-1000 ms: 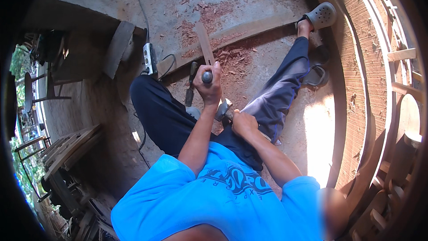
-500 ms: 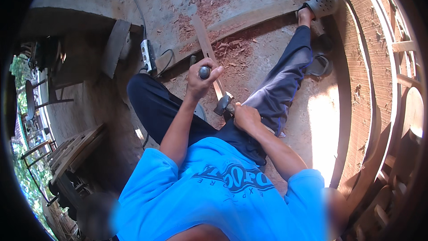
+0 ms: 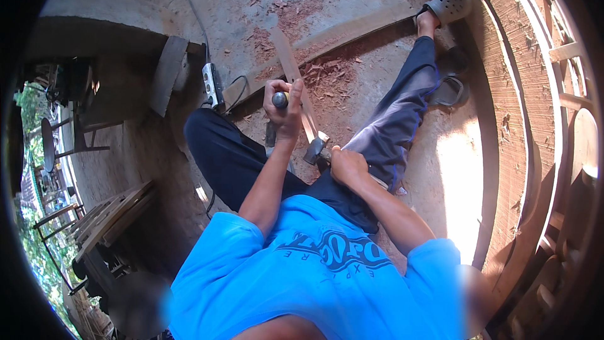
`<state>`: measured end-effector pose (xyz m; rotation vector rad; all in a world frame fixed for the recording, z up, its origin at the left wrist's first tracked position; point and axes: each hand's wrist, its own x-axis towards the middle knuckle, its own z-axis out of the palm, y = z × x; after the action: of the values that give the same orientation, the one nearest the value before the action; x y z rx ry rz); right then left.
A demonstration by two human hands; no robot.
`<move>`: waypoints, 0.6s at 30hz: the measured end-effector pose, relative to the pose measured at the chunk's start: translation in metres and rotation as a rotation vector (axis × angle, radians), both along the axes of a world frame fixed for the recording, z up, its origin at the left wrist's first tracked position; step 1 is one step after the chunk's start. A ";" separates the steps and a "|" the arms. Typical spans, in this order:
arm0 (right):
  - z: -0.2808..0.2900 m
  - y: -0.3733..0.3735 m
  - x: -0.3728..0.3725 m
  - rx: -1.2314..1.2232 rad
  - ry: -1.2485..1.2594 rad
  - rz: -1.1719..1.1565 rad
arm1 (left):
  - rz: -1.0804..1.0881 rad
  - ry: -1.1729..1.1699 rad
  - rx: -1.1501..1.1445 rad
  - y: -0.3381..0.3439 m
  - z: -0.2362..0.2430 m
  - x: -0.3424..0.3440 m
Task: The person sits on the floor and uses a chisel and hammer to carve a rectangular wooden block. They repeatedly strike the chisel to remove wood shavings and occasionally adjust the chisel's position.
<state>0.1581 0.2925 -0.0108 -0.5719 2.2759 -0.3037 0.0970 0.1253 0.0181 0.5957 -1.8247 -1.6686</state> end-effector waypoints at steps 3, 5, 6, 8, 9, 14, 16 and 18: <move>0.000 0.001 0.002 0.003 0.018 -0.021 | -0.213 0.214 -0.073 -0.010 0.036 -0.008; 0.000 0.001 0.002 -0.020 -0.019 -0.054 | -0.466 0.292 -0.091 -0.022 0.069 -0.016; -0.001 0.001 0.001 -0.027 -0.031 -0.043 | -0.480 0.353 -0.085 -0.029 0.084 -0.023; 0.000 0.001 0.001 -0.026 0.008 -0.027 | -0.454 0.398 -0.088 -0.047 0.102 -0.038; 0.000 0.001 0.000 -0.034 0.003 -0.022 | -0.459 0.482 0.082 -0.055 0.103 -0.042; 0.002 -0.001 -0.002 0.012 -0.039 -0.028 | -0.141 0.354 0.598 -0.080 0.046 -0.016; 0.003 -0.001 -0.001 -0.007 -0.024 -0.038 | -0.045 0.322 0.606 -0.084 0.016 0.002; 0.003 0.000 0.000 -0.011 -0.022 -0.027 | 0.025 0.314 0.602 -0.088 -0.004 0.014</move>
<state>0.1581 0.2924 -0.0078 -0.5414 2.2633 -0.3340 0.1107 0.0374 0.0139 0.5501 -1.0830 -2.1615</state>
